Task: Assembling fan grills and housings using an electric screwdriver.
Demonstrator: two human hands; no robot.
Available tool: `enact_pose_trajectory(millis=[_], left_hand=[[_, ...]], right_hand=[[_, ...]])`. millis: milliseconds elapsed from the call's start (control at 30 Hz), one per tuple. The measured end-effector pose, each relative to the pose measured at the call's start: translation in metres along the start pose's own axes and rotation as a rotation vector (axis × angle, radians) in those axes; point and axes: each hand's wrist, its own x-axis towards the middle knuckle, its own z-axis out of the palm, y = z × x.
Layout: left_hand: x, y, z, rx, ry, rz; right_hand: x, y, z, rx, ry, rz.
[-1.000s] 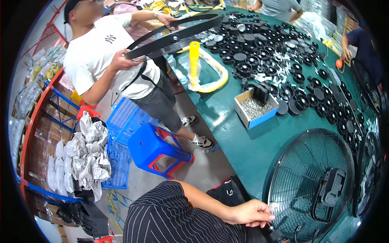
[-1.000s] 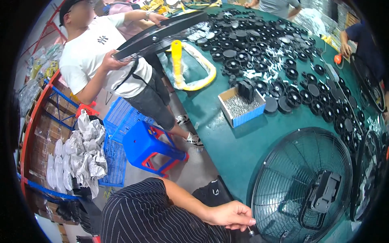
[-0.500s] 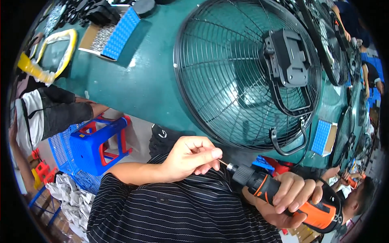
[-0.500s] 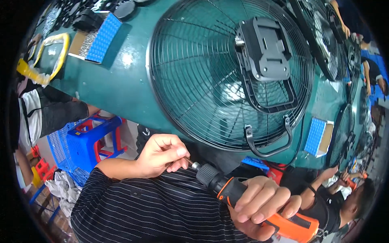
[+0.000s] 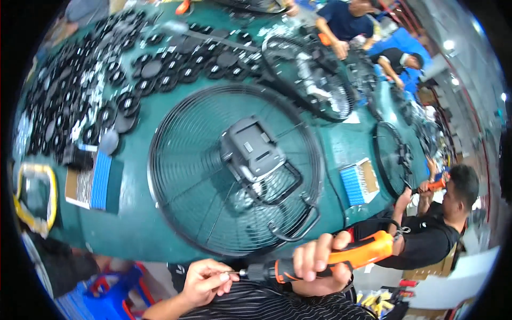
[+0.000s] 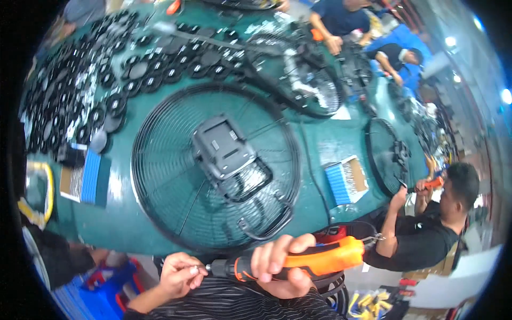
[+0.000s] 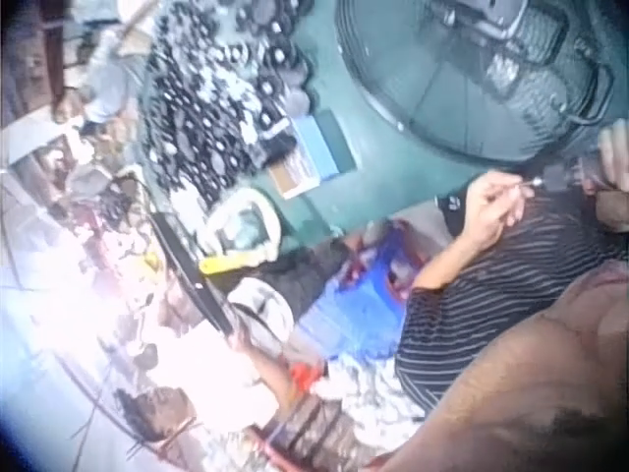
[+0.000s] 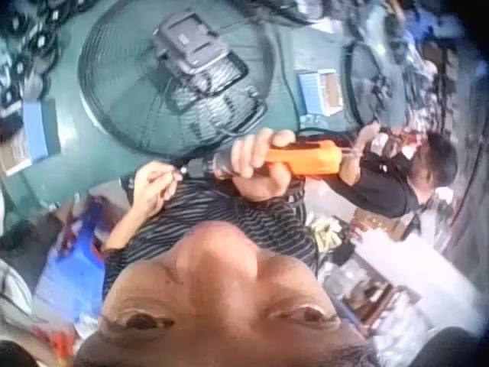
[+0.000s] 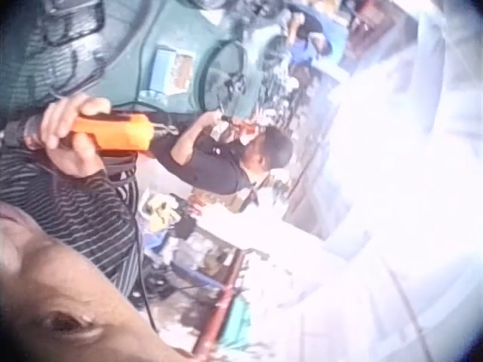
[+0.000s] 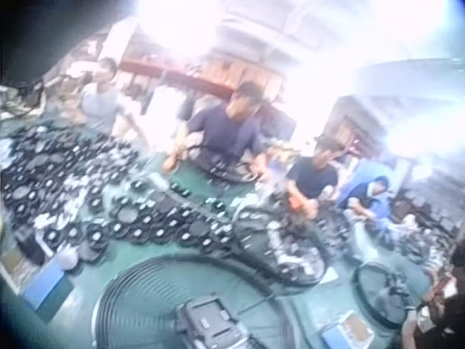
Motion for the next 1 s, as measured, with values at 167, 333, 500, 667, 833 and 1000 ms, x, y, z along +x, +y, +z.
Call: enact_pose_trajectory(millis=[167, 333, 500, 667, 833, 1000], left_hand=[[-0.002, -0.001, 0.0, 0.129, 0.038, 0.097], [-0.008, 0.001, 0.001, 0.52, 0.037, 0.244], [-0.002, 0.007, 0.013, 0.929, -0.056, 0.485], [0.003, 0.008, 0.023, 1.034, -0.071, 0.534], [0.005, 0.004, 0.029, 1.049, -0.011, 0.508], [0.01, 0.002, 0.032, 1.138, 0.005, 0.549]], right_hand=[[0.0, -0.001, 0.003, -0.035, -0.055, -0.072], [-0.001, -0.008, 0.003, -0.008, -0.028, -0.024], [-0.003, -0.019, 0.002, -0.022, -0.044, 0.038], [-0.005, -0.026, -0.005, 0.011, -0.041, 0.055], [-0.005, -0.029, -0.012, 0.019, -0.02, 0.034], [-0.007, -0.034, -0.016, 0.033, -0.027, 0.052]])
